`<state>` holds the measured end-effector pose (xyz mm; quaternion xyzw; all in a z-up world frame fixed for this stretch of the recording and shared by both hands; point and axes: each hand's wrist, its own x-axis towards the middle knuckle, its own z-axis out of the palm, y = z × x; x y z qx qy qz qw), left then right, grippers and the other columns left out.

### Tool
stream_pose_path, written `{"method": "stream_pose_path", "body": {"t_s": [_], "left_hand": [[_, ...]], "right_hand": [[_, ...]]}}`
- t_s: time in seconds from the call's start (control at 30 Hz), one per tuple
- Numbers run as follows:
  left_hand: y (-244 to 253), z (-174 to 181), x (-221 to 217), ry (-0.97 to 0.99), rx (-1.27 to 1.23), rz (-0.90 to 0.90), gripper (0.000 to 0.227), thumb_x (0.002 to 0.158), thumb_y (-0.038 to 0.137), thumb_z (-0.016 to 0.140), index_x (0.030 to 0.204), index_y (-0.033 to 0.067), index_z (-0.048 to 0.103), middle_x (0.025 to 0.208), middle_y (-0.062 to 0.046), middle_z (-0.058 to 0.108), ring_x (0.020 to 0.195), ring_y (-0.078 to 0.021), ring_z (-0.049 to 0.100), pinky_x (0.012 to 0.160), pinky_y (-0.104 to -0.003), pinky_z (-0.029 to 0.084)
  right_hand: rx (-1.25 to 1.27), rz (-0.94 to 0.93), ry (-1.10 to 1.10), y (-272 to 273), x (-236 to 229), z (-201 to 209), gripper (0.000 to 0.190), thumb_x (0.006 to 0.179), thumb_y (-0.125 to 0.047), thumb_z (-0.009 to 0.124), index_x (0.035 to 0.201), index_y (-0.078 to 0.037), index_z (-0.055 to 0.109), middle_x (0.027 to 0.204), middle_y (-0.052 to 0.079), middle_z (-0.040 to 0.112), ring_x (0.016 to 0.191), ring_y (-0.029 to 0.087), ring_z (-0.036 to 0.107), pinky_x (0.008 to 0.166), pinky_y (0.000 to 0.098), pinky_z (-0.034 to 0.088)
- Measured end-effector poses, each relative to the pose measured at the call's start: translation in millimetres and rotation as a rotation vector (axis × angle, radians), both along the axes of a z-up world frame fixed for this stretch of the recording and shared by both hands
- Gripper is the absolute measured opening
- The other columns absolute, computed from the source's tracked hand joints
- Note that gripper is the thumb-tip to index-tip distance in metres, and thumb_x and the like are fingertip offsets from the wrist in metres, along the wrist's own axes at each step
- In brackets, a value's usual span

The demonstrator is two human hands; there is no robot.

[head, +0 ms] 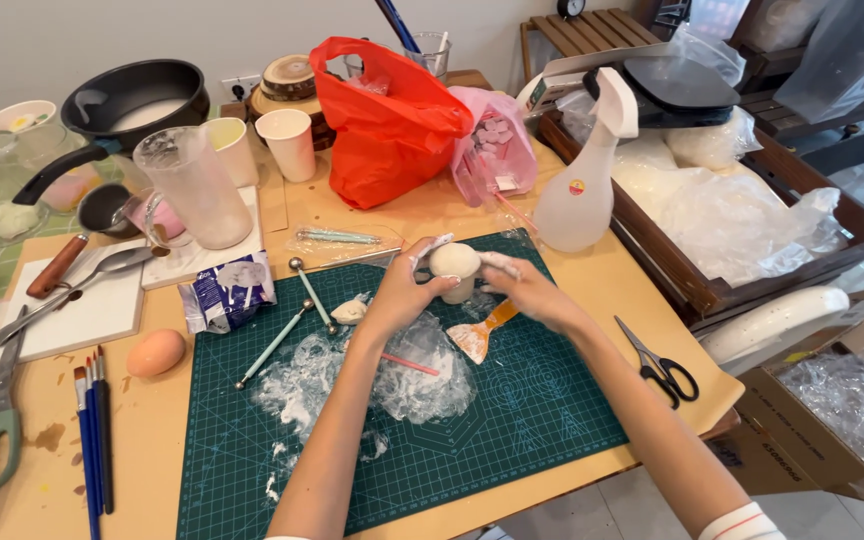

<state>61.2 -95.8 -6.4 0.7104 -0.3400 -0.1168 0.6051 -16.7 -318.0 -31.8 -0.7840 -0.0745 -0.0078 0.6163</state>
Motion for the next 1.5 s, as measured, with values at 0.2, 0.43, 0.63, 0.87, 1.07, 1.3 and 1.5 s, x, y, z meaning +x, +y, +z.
{"method": "stream_pose_path", "body": {"t_s": [0.2,0.43,0.63,0.87,1.07,1.3,1.5], "left_hand": [[-11.4,-17.5,-3.5,0.073,-0.238,0.111,0.060,0.083,0.011,0.079,0.139,0.0023,0.060,0.127,-0.014,0.072,0.120,-0.0211,0.068,0.102,-0.033,0.052],[-12.8,-8.6,-25.8,-0.131,-0.138,0.241,0.059,0.078,0.010,0.082,0.134,0.0010,0.064,0.128,-0.014,0.071,0.117,-0.0222,0.068,0.103,-0.034,0.051],[-15.4,-20.8,-27.7,-0.015,-0.246,0.232,0.059,0.080,0.010,0.081,0.135,0.0013,0.061,0.129,-0.015,0.070,0.124,-0.0225,0.066,0.104,-0.034,0.050],[-14.8,-22.3,-29.1,-0.055,-0.236,0.234,0.061,0.082,0.009,0.079,0.139,0.0016,0.060,0.135,-0.016,0.068,0.125,-0.0225,0.065,0.106,-0.034,0.050],[-17.5,-32.2,-27.5,-0.100,-0.257,0.245,0.066,0.084,0.008,0.077,0.146,0.0023,0.056,0.144,-0.017,0.063,0.130,-0.0220,0.063,0.109,-0.034,0.050],[-19.1,-23.9,-31.0,-0.026,-0.199,0.259,0.069,0.082,0.010,0.078,0.146,0.0028,0.055,0.141,-0.017,0.066,0.127,-0.0228,0.066,0.107,-0.033,0.051],[-9.9,-40.8,-15.6,-0.034,-0.304,0.073,0.069,0.089,0.003,0.067,0.155,-0.0015,0.044,0.157,-0.018,0.052,0.146,-0.0239,0.050,0.120,-0.033,0.038]], "right_hand": [[-0.130,-0.130,-0.164,32.8,-9.8,8.3,0.038,0.093,-0.008,0.072,0.128,0.002,0.061,0.121,0.010,0.073,0.110,0.016,0.071,0.096,0.0328,0.057],[-0.073,-0.147,-0.157,29.2,-5.4,-1.9,0.033,0.093,-0.007,0.070,0.124,0.003,0.063,0.112,0.010,0.075,0.104,0.015,0.073,0.094,0.0320,0.059],[-0.090,-0.140,-0.163,30.3,-8.1,0.8,0.040,0.092,-0.007,0.070,0.130,0.001,0.060,0.117,0.009,0.073,0.108,0.015,0.071,0.096,0.0323,0.057],[-0.018,-0.103,-0.188,31.4,-10.3,0.7,0.044,0.093,-0.009,0.071,0.135,0.001,0.059,0.122,0.009,0.072,0.113,0.015,0.068,0.101,0.0331,0.055],[-0.154,-0.130,-0.190,44.9,-20.6,10.8,0.053,0.092,-0.008,0.067,0.142,-0.001,0.052,0.123,0.009,0.071,0.111,0.014,0.066,0.098,0.0314,0.053],[-0.004,-0.099,-0.198,39.7,-11.2,-1.0,0.054,0.093,-0.005,0.067,0.144,0.001,0.050,0.130,0.011,0.068,0.119,0.016,0.064,0.103,0.0322,0.052],[0.102,-0.075,-0.158,31.1,-7.0,-5.6,0.063,0.090,0.001,0.069,0.148,0.003,0.046,0.137,0.013,0.063,0.127,0.018,0.062,0.109,0.0342,0.052]]}}
